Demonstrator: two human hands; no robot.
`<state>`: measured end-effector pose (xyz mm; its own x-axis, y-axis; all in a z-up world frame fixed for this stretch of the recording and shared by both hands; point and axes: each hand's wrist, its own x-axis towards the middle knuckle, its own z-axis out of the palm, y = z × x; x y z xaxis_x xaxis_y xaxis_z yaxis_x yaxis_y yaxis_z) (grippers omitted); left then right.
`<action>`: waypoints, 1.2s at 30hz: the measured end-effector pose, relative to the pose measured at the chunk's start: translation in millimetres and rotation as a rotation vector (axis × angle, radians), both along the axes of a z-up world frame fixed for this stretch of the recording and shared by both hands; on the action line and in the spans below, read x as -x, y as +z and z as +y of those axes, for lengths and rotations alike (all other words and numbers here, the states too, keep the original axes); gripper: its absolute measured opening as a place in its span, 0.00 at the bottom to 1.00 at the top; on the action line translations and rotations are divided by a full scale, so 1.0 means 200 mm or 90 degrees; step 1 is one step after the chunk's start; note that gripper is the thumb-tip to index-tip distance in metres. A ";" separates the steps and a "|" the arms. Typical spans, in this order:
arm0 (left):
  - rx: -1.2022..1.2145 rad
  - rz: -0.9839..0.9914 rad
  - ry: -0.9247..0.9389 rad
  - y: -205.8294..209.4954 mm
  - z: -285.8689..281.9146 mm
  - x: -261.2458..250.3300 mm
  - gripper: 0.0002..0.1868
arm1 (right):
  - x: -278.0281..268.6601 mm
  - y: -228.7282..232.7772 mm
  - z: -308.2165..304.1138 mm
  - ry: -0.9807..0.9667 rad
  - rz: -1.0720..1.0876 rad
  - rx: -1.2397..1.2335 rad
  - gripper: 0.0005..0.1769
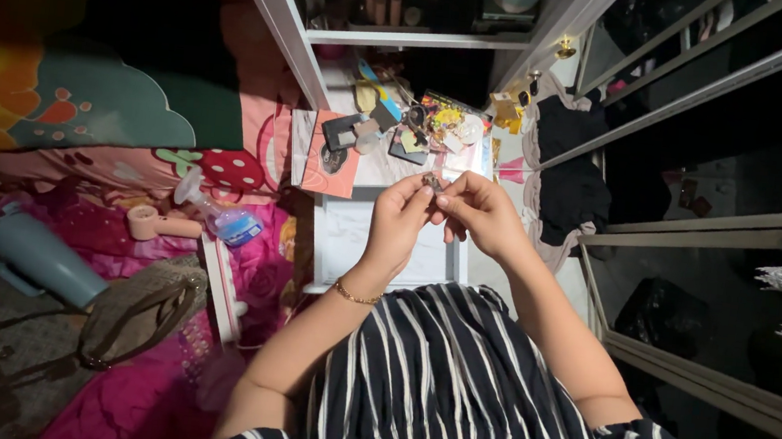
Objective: Organizing jewelry and small items inside a white drawer.
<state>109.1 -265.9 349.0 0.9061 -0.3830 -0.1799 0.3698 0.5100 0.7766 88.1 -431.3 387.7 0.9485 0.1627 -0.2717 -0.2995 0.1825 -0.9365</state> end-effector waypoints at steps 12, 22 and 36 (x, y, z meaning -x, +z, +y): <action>-0.008 -0.011 0.020 0.03 -0.04 0.00 0.14 | 0.00 0.06 0.01 -0.025 0.020 0.067 0.07; -0.025 -0.010 -0.015 0.07 0.03 -0.05 0.16 | 0.01 0.12 -0.10 -0.007 -0.051 -0.015 0.06; -0.301 -0.250 0.001 0.35 0.04 0.03 0.16 | 0.03 0.08 -0.10 -0.098 0.055 -0.376 0.12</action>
<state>103.4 -257.5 418.8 0.9396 -0.3417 0.0180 0.0090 0.0772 0.9970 81.2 -451.7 404.6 0.9519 0.1716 -0.2539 -0.2981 0.7108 -0.6371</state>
